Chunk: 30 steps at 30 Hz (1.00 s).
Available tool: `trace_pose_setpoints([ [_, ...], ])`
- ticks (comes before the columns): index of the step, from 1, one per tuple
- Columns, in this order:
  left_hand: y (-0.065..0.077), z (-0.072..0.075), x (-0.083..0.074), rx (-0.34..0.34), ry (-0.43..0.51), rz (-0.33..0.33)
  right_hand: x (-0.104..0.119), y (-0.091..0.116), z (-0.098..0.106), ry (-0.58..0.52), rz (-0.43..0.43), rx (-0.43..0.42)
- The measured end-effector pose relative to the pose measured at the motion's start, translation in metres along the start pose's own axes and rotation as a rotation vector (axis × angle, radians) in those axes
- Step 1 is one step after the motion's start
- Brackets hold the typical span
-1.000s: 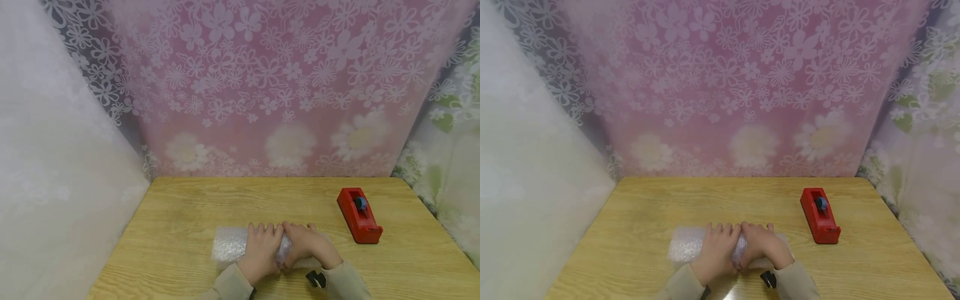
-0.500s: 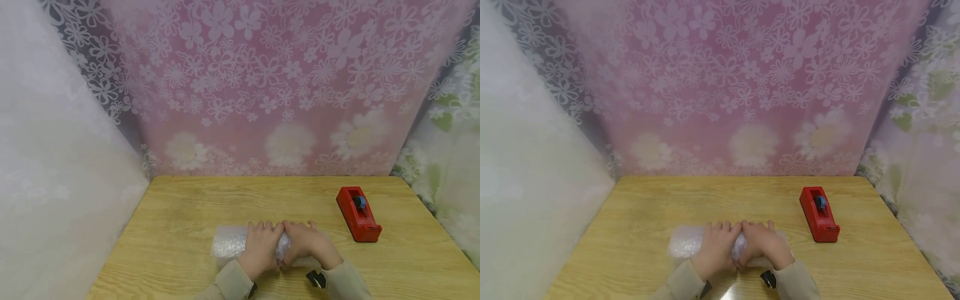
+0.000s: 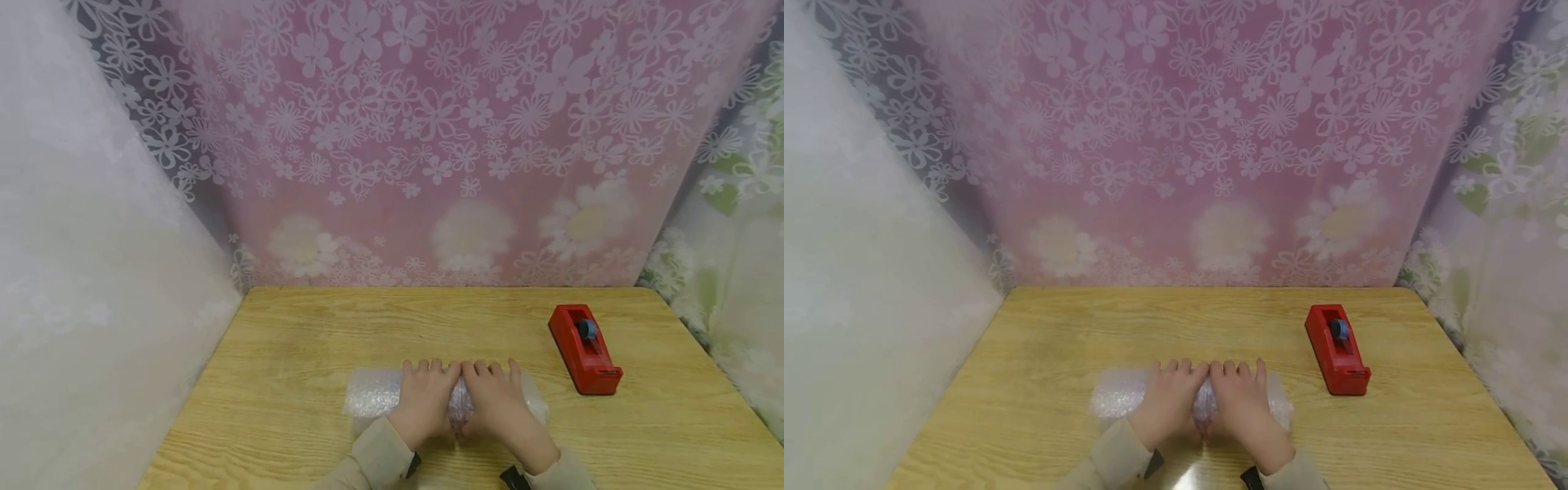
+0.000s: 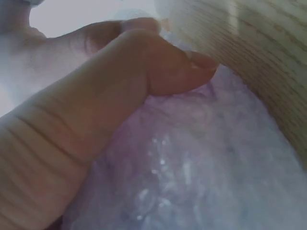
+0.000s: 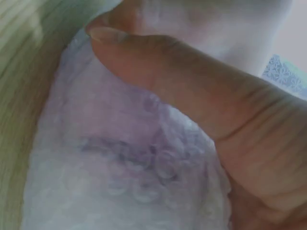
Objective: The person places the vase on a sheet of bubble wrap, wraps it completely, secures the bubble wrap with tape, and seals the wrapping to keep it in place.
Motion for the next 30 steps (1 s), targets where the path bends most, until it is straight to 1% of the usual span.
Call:
trace_pose_setpoints([
  [4, -0.002, 0.003, 0.000, 0.017, 0.004, 0.006, -0.001, 0.000, -0.002, -0.008, -0.007, -0.020],
  [8, -0.002, 0.002, 0.001, 0.042, 0.022, 0.013, -0.002, -0.001, -0.004, -0.023, -0.006, -0.023],
  [12, -0.001, 0.000, 0.002, 0.042, 0.026, 0.004, -0.004, -0.002, -0.006, -0.033, -0.003, -0.017],
  [15, 0.000, -0.002, 0.002, 0.015, 0.016, -0.013, -0.005, -0.003, -0.007, -0.040, -0.002, -0.011],
  [23, 0.003, -0.003, 0.000, -0.078, -0.060, -0.083, -0.008, -0.007, -0.006, -0.041, -0.018, 0.032],
  [26, 0.003, -0.003, -0.001, -0.104, -0.059, -0.084, -0.008, -0.009, -0.005, -0.040, -0.017, 0.042],
  [30, 0.003, -0.007, -0.001, -0.116, -0.049, -0.077, -0.008, -0.012, -0.005, -0.038, -0.013, 0.051],
])
Point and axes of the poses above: each hand's wrist, its own y-axis away from the middle knuckle, its own z-axis out of the back of the hand, x = y × z, the point moved 2 cm from there along -y, towards the middle knuckle, and after that the axes turned 12 degrees about -x, right-handed, at the moved point
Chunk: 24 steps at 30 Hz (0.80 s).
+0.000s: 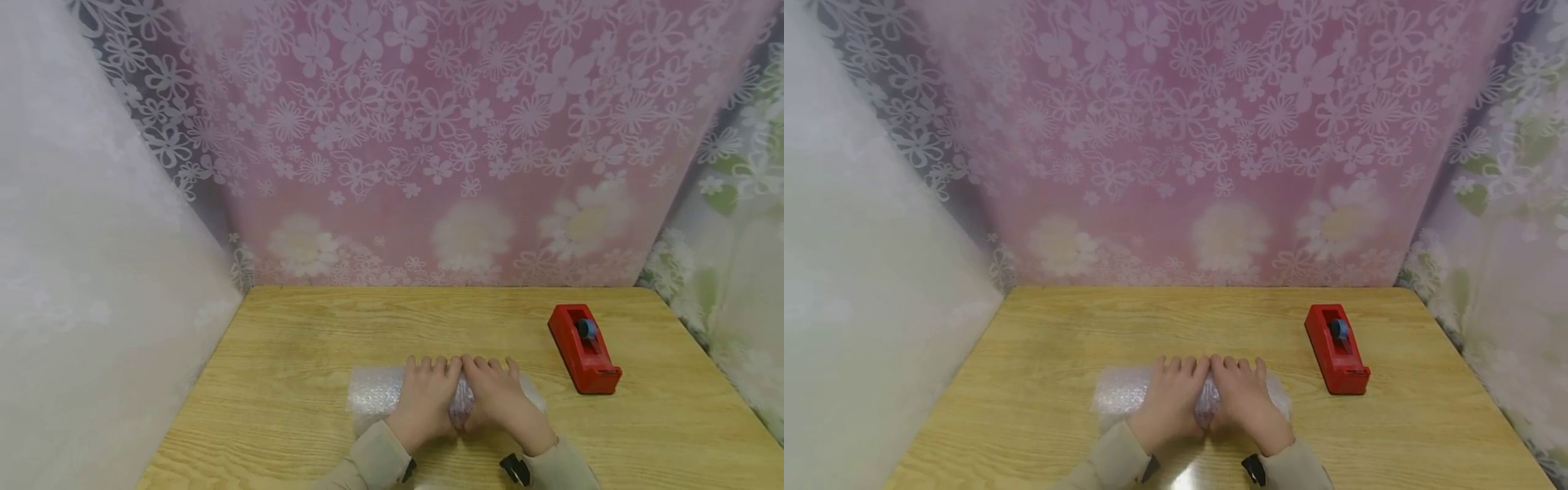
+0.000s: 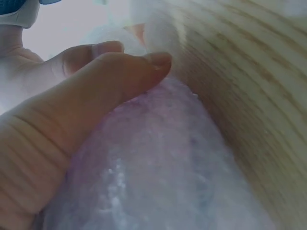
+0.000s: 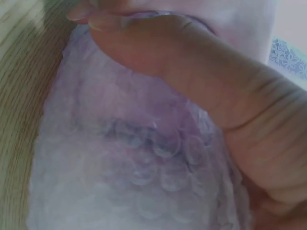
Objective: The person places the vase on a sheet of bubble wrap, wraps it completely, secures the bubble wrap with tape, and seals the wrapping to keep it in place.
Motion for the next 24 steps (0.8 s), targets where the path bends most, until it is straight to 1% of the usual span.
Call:
trace_pose_setpoints([
  [4, 0.000, -0.003, 0.002, -0.018, 0.017, 0.003, 0.000, -0.003, 0.001, -0.029, -0.015, 0.012],
  [11, -0.002, -0.006, 0.004, -0.037, -0.012, -0.010, -0.005, -0.007, -0.002, -0.074, -0.042, 0.011],
  [15, -0.003, -0.006, 0.006, -0.039, 0.000, -0.012, -0.009, -0.008, -0.005, -0.093, -0.035, -0.019],
  [20, -0.004, -0.007, 0.008, -0.036, 0.032, -0.001, -0.013, -0.008, -0.006, -0.124, -0.024, -0.065],
  [24, -0.004, -0.007, 0.009, -0.028, 0.054, 0.011, -0.016, -0.009, -0.005, -0.154, -0.030, -0.084],
])
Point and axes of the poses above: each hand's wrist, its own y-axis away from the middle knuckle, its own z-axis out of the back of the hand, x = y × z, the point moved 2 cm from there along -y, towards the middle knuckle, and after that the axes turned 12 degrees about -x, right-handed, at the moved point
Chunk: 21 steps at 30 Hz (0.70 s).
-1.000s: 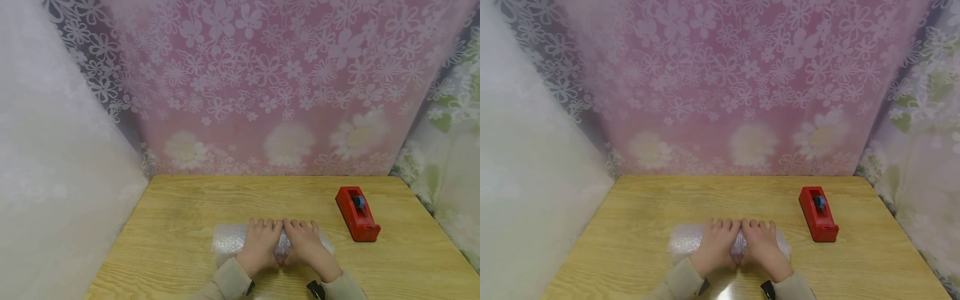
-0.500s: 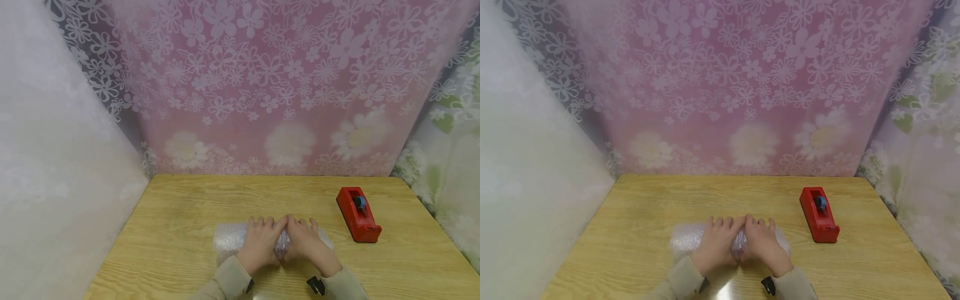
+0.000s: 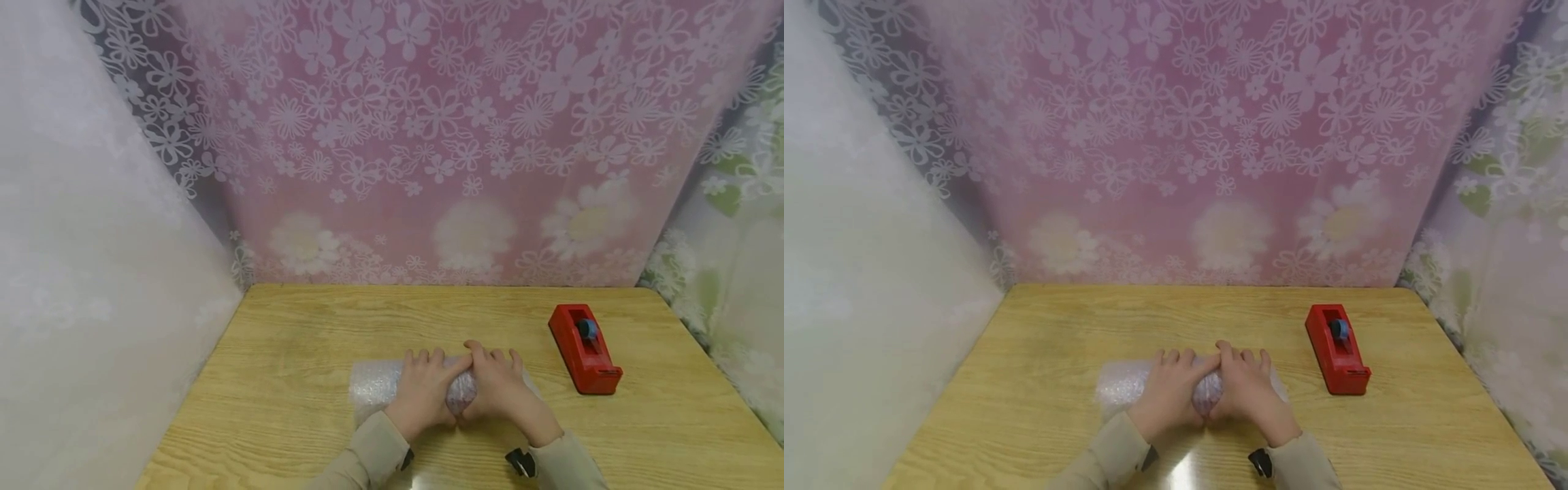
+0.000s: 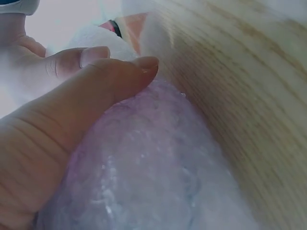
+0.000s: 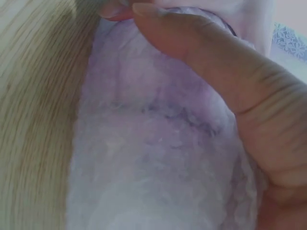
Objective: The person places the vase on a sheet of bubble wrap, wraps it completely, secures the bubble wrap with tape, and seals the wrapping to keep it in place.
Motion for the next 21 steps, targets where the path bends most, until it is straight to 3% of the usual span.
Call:
trace_pose_setpoints([
  [7, 0.000, 0.002, 0.000, 0.027, 0.013, 0.007, -0.004, 0.002, 0.004, -0.044, -0.001, -0.009],
  [16, 0.000, 0.001, -0.002, 0.025, 0.023, -0.019, -0.010, 0.014, 0.016, -0.011, 0.049, -0.019],
  [21, 0.000, 0.003, -0.001, 0.019, 0.041, -0.017, -0.014, 0.024, 0.032, -0.165, 0.099, -0.056],
])
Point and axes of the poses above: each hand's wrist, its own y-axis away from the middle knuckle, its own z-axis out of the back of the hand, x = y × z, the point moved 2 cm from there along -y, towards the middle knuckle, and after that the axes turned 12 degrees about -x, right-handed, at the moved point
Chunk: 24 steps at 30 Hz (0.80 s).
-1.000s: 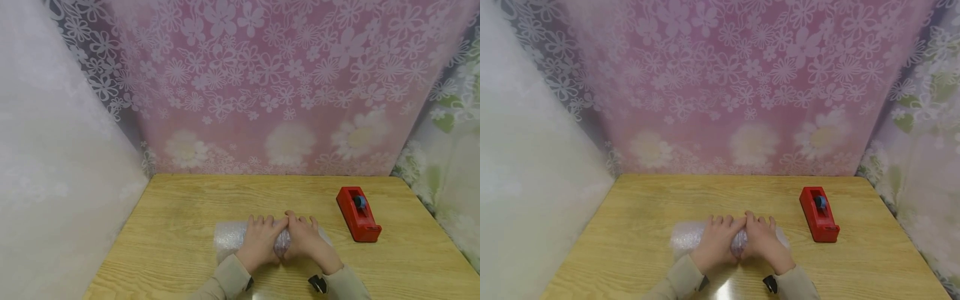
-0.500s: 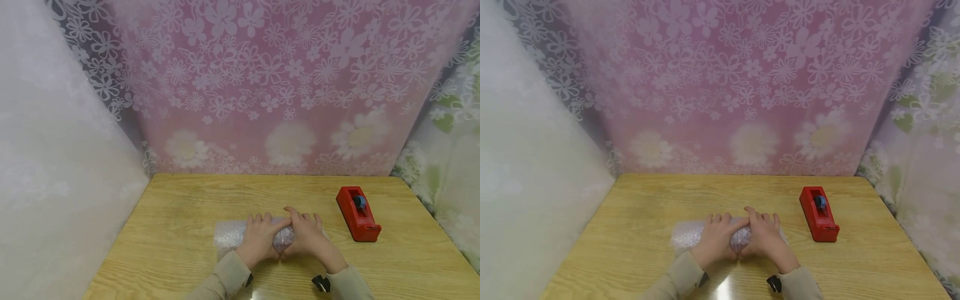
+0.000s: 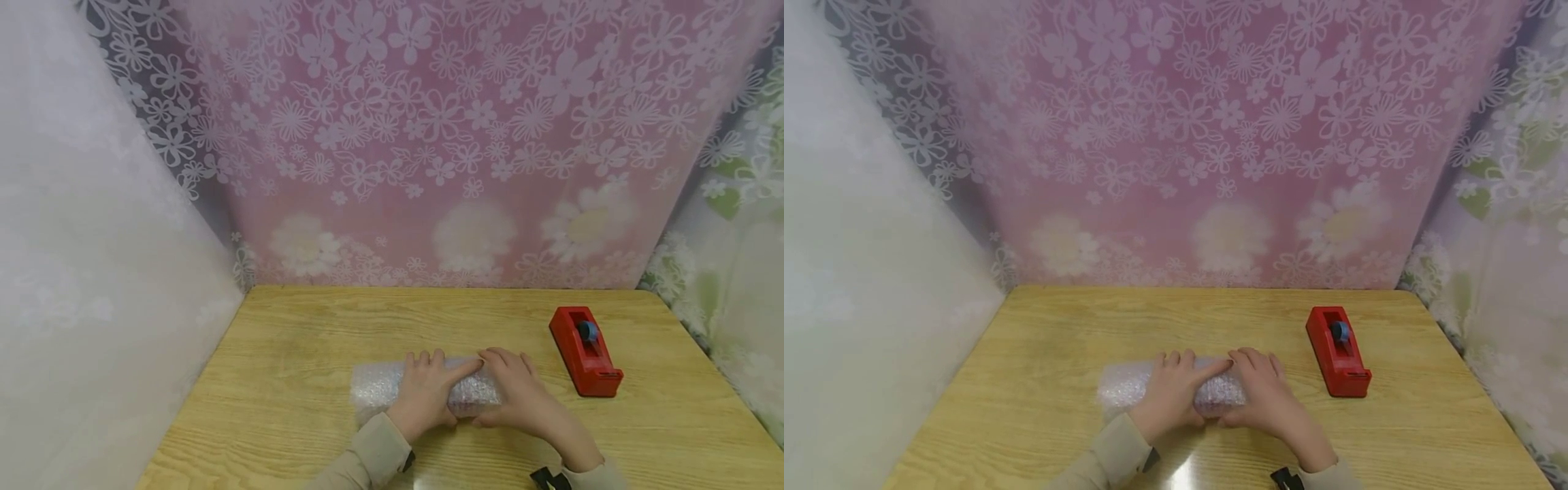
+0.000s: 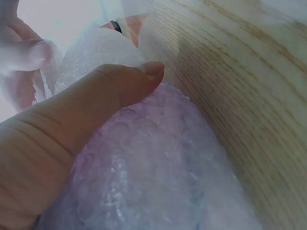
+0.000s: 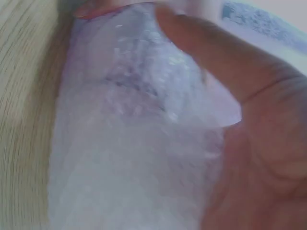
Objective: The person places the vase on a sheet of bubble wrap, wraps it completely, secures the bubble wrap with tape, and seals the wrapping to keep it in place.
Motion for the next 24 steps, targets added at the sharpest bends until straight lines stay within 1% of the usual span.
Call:
trace_pose_setpoints([
  [3, 0.000, 0.000, 0.000, -0.005, -0.005, -0.001, -0.003, 0.007, 0.012, -0.142, 0.005, -0.027],
  [5, 0.000, 0.000, 0.000, -0.007, -0.004, -0.001, -0.007, 0.010, 0.021, -0.179, 0.001, -0.084],
  [8, 0.000, -0.001, 0.000, -0.006, 0.005, 0.003, -0.017, 0.013, 0.036, -0.160, 0.004, -0.247],
  [11, 0.000, -0.001, 0.000, -0.011, 0.016, 0.005, -0.034, 0.017, 0.050, -0.093, -0.013, -0.457],
  [12, 0.000, -0.001, 0.000, -0.014, 0.018, 0.005, -0.041, 0.019, 0.054, -0.077, -0.036, -0.514],
  [14, 0.000, -0.002, 0.000, -0.019, 0.019, 0.003, -0.057, 0.024, 0.059, -0.058, -0.123, -0.585],
  [16, 0.000, -0.002, 0.000, -0.019, 0.019, 0.003, -0.075, 0.028, 0.063, -0.034, -0.229, -0.632],
  [19, 0.000, -0.002, -0.001, -0.010, 0.013, 0.005, -0.103, 0.033, 0.065, -0.010, -0.385, -0.642],
  [22, 0.000, -0.002, -0.001, -0.001, 0.009, 0.007, -0.125, 0.038, 0.064, 0.007, -0.479, -0.640],
  [24, 0.000, -0.002, -0.001, 0.002, 0.009, 0.007, -0.136, 0.041, 0.063, 0.013, -0.526, -0.616],
])
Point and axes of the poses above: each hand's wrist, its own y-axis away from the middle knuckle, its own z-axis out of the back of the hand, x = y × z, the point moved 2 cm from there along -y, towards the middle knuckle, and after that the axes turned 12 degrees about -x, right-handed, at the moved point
